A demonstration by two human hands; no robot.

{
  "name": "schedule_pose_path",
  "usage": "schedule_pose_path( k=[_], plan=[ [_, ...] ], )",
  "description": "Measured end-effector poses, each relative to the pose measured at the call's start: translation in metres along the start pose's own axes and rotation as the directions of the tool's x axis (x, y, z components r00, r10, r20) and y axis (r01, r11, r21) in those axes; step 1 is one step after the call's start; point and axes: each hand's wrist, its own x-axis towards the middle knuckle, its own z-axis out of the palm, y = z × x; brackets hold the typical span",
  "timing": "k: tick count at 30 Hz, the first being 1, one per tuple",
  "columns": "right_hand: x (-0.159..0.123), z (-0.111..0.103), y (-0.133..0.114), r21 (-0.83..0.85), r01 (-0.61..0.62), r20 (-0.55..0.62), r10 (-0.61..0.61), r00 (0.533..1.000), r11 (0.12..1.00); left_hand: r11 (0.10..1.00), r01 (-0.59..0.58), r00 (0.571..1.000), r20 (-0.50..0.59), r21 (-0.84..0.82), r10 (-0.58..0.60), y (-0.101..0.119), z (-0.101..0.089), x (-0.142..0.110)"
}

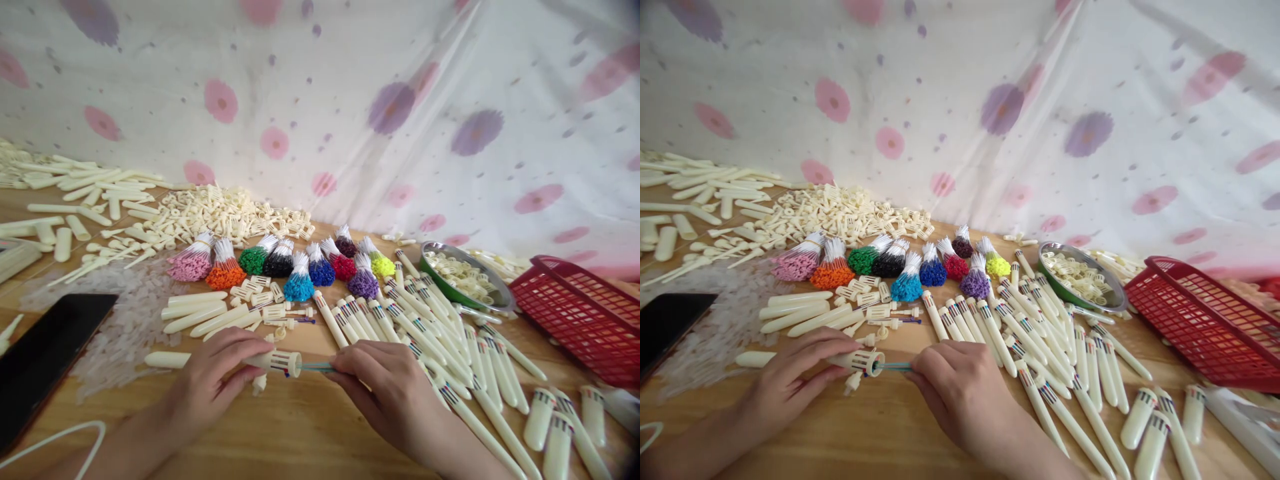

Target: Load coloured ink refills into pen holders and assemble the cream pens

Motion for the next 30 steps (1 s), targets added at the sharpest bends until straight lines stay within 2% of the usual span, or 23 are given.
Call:
schedule_pose_path(
  k=[5, 13, 16, 21, 24, 26, 28, 30],
  plan=[
    [0.001, 0.005, -0.007, -0.032, 0.013, -0.02, -0.013, 1.0, 0.999, 0.999, -0.012, 0.999, 0.044, -0.04, 0.014, 0.001, 0.0, 0.002],
    [-0.001, 0.006, -0.012, 0.013, 0.001, -0.002, -0.001, 1.0, 1.0, 0.998, -0.026, 0.999, 0.034, -0.051, 0.028, 0.002, 0.001, 0.002],
    [0.001, 0.004, -0.009, 0.066, -0.059, 0.003, 0.059, 0.998, 0.996, 0.999, -0.018, 1.0, 0.024, -0.045, 0.02, 0.002, 0.0, 0.004],
    [0.003, 0.013, 0.008, 0.093, -0.326, 0.124, 0.314, 0.941, 0.941, 0.999, 0.034, 0.994, -0.101, 0.011, -0.033, 0.0, -0.003, 0.005],
    [0.005, 0.029, 0.017, 0.044, -0.29, 0.24, 0.272, 0.932, 0.956, 0.999, 0.046, 0.987, -0.156, 0.025, -0.042, -0.001, -0.004, 0.007],
    [0.006, 0.038, 0.018, 0.038, -0.251, 0.275, 0.231, 0.933, 0.967, 0.999, 0.047, 0.986, -0.164, 0.025, -0.042, 0.0, -0.004, 0.008],
    [0.007, 0.04, 0.015, 0.096, -0.248, 0.198, 0.226, 0.954, 0.964, 0.998, 0.06, 0.987, -0.151, 0.017, -0.057, 0.001, -0.003, 0.009],
    [0.007, 0.037, 0.008, 0.246, -0.211, 0.032, 0.21, 0.977, 0.946, 0.997, 0.081, 0.99, -0.12, 0.003, -0.08, 0.002, -0.002, 0.009]
  ],
)
